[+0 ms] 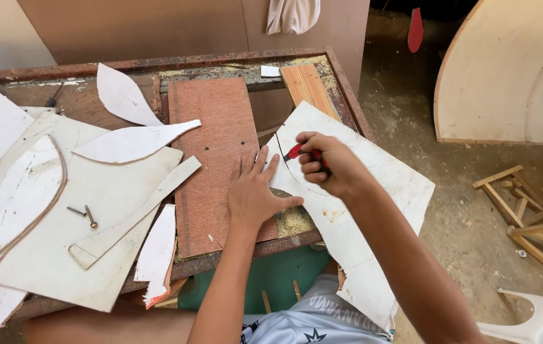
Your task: Using a hand saw to cut a curved shape out of a thin metal sheet following a marked line
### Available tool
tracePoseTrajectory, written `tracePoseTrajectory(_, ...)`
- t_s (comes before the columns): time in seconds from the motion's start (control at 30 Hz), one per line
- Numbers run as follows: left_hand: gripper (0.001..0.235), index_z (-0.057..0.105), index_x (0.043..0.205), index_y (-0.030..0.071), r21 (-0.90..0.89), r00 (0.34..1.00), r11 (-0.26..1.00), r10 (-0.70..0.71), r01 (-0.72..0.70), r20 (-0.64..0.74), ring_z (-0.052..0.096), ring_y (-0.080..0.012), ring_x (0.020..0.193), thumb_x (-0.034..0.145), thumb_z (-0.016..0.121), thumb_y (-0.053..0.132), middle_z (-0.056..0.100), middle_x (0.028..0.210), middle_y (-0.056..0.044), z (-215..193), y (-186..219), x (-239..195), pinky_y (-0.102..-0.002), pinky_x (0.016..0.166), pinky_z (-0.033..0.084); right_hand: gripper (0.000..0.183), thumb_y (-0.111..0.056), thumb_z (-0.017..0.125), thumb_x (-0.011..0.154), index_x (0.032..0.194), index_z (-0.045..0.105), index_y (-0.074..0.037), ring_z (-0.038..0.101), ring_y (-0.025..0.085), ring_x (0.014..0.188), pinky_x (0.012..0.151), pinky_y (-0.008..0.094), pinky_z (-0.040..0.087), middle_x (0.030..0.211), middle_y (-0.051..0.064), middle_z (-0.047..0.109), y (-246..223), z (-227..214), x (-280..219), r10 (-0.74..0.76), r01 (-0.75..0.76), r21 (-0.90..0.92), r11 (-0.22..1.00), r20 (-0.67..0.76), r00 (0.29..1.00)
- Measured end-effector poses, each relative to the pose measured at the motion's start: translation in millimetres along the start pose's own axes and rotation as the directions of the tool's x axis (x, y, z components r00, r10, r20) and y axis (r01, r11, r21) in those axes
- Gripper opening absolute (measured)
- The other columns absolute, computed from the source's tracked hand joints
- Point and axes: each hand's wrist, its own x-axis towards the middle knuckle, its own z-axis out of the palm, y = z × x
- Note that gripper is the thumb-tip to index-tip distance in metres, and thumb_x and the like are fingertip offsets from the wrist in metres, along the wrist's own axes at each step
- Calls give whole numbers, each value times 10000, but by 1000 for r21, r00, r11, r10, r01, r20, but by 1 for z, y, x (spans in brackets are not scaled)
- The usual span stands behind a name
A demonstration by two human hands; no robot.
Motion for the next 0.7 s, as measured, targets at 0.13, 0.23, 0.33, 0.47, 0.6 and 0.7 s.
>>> tracePoseTrajectory(0.13,1210,610,1451,213,68,998,997,28,-25,-48,408,-274,1504,518,620,984,477,1618,-50,6,-1,0,-501,1286,168,277,-31,543,868,1105,593,-166,430,114,503,334,212,317,771,40,379,23,33,-12,-199,189,-280,941,-8,980)
tracePoseTrajectory(0.23,1228,598,1465,181,13,1000,1000,-1,1,-9,394,-304,1510,549,603,1000,464,1620,-77,-1,1,1,-511,1277,178,320,-23,527,828,1101,576,-183,385,93,487,325,196,302,725,19,361,10,20,-1,-234,217,-235,947,-47,971)
tracePoseTrajectory(0.33,1235,597,1465,180,7,1000,1000,0,0,11,369,-298,1525,555,579,1015,447,1632,-75,-4,-1,0,-502,1280,151,333,-25,533,819,1092,551,-215,413,78,482,333,176,304,728,7,365,-24,10,-3,-307,303,-109,947,-18,952)
tracePoseTrajectory(0.47,1241,518,1527,189,41,998,999,6,-9,60,306,-312,1550,587,574,998,376,1668,-86,-7,4,-4,-524,1284,98,299,-74,541,882,1166,545,-167,460,121,541,403,230,358,772,69,433,-67,22,-58,-633,635,-62,770,47,772)
tracePoseTrajectory(0.6,1296,481,1550,166,100,996,991,87,-88,13,255,-296,1572,563,575,1000,361,1675,-111,-8,3,-6,-524,1286,58,387,-52,551,893,1271,628,-85,588,223,648,496,295,431,842,162,585,-51,-4,-93,-765,653,-579,488,76,639)
tracePoseTrajectory(0.7,1293,494,1528,74,129,988,983,139,-129,-73,257,-294,1574,583,647,944,353,1678,-145,-2,0,-7,-464,1306,86,388,-19,602,952,1289,728,-165,538,210,736,664,346,487,860,109,600,-5,-81,-90,-807,419,-831,365,-58,587)
